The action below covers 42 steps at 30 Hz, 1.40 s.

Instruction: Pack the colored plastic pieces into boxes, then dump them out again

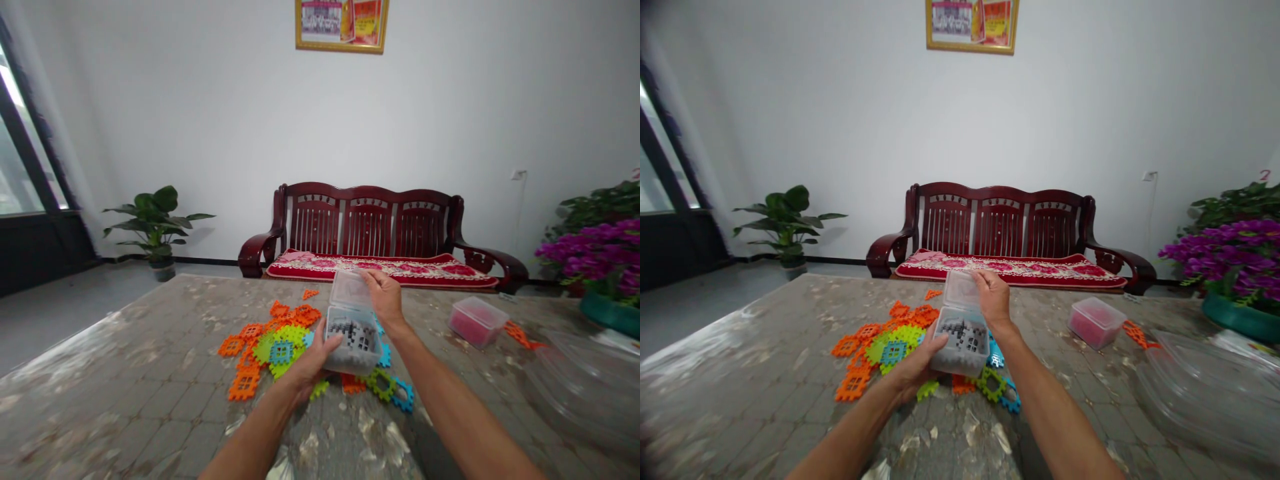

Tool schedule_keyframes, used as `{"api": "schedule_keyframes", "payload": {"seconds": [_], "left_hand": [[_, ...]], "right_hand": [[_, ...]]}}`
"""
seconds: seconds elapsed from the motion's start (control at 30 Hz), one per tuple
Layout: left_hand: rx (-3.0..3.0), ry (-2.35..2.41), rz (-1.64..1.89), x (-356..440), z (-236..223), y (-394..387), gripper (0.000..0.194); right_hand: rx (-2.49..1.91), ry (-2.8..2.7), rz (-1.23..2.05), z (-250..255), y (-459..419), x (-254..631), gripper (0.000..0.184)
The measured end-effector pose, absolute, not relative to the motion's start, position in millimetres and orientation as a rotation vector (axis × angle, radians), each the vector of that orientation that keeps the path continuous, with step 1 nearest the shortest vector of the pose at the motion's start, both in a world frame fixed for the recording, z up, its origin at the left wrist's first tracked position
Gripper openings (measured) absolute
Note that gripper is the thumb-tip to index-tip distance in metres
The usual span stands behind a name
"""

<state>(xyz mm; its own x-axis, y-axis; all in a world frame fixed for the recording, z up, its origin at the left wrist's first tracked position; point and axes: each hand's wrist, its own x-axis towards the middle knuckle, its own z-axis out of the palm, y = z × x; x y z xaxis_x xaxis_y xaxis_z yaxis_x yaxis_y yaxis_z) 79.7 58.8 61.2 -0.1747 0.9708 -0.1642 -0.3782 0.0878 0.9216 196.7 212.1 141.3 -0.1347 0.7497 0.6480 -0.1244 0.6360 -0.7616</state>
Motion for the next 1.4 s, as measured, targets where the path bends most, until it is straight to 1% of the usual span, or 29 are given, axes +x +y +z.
{"api": "schedule_keyframes", "payload": {"seconds": [0.07, 0.13, 0.27, 0.37, 0.53, 0.63, 0.77, 0.83, 0.93, 1.17, 1.4], "left_hand": [[0.672, 1.235, 1.359, 75, 65, 60, 0.078], [0.668, 1.337, 1.35, 71, 67, 63, 0.072], [0.706, 1.411, 1.405, 65, 70, 72, 0.074], [0.786, 1.517, 1.477, 59, 74, 81, 0.08], [0.991, 1.78, 1.651, 41, 82, 98, 0.092], [1.237, 1.943, 1.704, 34, 78, 105, 0.091], [1.833, 2.21, 1.531, 30, 62, 106, 0.085], [2.027, 2.242, 1.435, 27, 54, 105, 0.084], [2.229, 2.214, 1.315, 20, 45, 105, 0.087], [2.457, 2.106, 1.134, 4, 41, 102, 0.105], [2.706, 2.044, 1.057, -12, 59, 106, 0.096]], "right_hand": [[-0.508, -1.505, 0.833, 145, 213, 195, 0.028], [-0.485, -1.487, 0.853, 147, 213, 194, 0.028], [-0.481, -1.493, 0.918, 144, 215, 198, 0.032], [-0.526, -1.495, 0.927, 134, 217, 210, 0.037], [-0.591, -1.625, 0.817, 101, 221, 235, 0.036], [-0.674, -1.622, 0.846, 74, 223, 245, 0.037], [-0.819, -1.478, 0.942, 36, 225, 254, 0.046], [-0.85, -1.472, 0.969, 21, 225, 258, 0.048], [-0.87, -1.482, 0.994, 6, 223, 263, 0.046], [-0.838, -1.484, 0.995, -1, 221, 266, 0.035], [-0.773, -1.489, 0.96, -3, 220, 262, 0.03]]}}
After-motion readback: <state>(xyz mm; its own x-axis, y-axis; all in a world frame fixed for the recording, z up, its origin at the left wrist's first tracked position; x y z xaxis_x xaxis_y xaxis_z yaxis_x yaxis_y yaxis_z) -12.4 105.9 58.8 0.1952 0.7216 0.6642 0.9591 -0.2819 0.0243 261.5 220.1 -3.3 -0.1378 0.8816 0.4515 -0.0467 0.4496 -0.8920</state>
